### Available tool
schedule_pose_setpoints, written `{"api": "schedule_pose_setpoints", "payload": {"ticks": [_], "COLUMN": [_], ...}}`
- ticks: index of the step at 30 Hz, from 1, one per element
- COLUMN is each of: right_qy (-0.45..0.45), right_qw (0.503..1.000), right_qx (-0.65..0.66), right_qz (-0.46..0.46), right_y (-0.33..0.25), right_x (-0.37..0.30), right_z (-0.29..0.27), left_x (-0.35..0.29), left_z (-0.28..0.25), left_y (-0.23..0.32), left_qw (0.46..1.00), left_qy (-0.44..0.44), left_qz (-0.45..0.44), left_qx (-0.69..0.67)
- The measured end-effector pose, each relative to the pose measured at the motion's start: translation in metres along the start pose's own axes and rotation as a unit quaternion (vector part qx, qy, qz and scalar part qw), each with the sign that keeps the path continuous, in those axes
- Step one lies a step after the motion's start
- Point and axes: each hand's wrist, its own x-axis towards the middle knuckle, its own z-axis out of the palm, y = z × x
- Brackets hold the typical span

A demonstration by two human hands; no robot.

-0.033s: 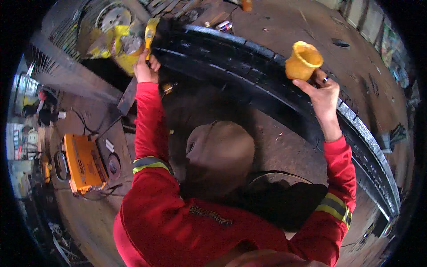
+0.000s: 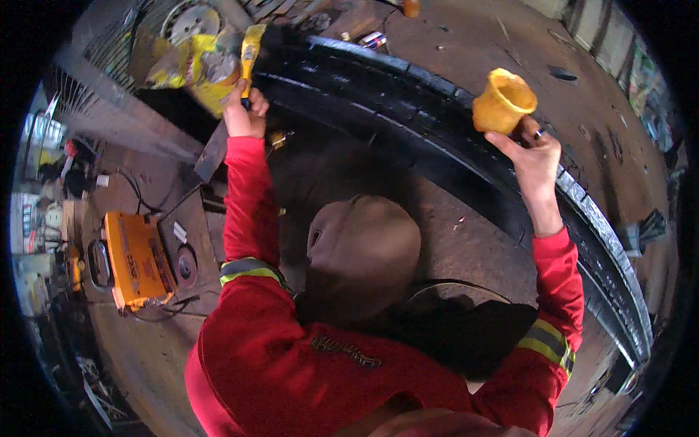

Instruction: The person applies a yellow substance to a large curved metal surface using a brush and a small cup. The person repeatedly dips the brush into the cup and spreads the substance along the metal edge. The person also handles a small bottle and a cap during the process.

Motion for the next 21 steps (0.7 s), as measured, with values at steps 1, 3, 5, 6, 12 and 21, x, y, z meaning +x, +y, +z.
{"api": "schedule_pose_setpoints", "payload": {"ticks": [1,3,5,6,12,21], "right_qy": [-0.004,-0.022,-0.056,-0.067,-0.159,-0.26], "right_qw": [1.0,1.0,0.998,0.996,0.968,0.929], "right_qx": [-0.012,-0.012,0.01,0.042,0.178,0.251], "right_qz": [0.006,0.019,0.036,0.032,0.079,0.087], "right_y": [-0.007,-0.017,-0.026,-0.027,-0.028,0.01], "right_x": [-0.002,-0.008,-0.014,-0.018,-0.03,-0.046], "right_z": [0.002,0.011,0.028,0.036,0.091,0.178], "left_x": [-0.012,-0.052,-0.078,-0.091,-0.145,-0.202], "left_z": [-0.004,0.002,-0.018,-0.03,-0.023,-0.047], "left_y": [-0.003,-0.006,-0.002,-0.005,-0.058,-0.055], "left_qw": [0.999,0.997,0.995,0.994,0.994,0.975], "left_qy": [-0.022,-0.016,-0.059,-0.077,-0.011,0.214], "left_qz": [-0.006,-0.018,-0.021,-0.025,-0.104,-0.01], "left_qx": [-0.023,-0.068,-0.08,-0.068,0.016,0.061]}}
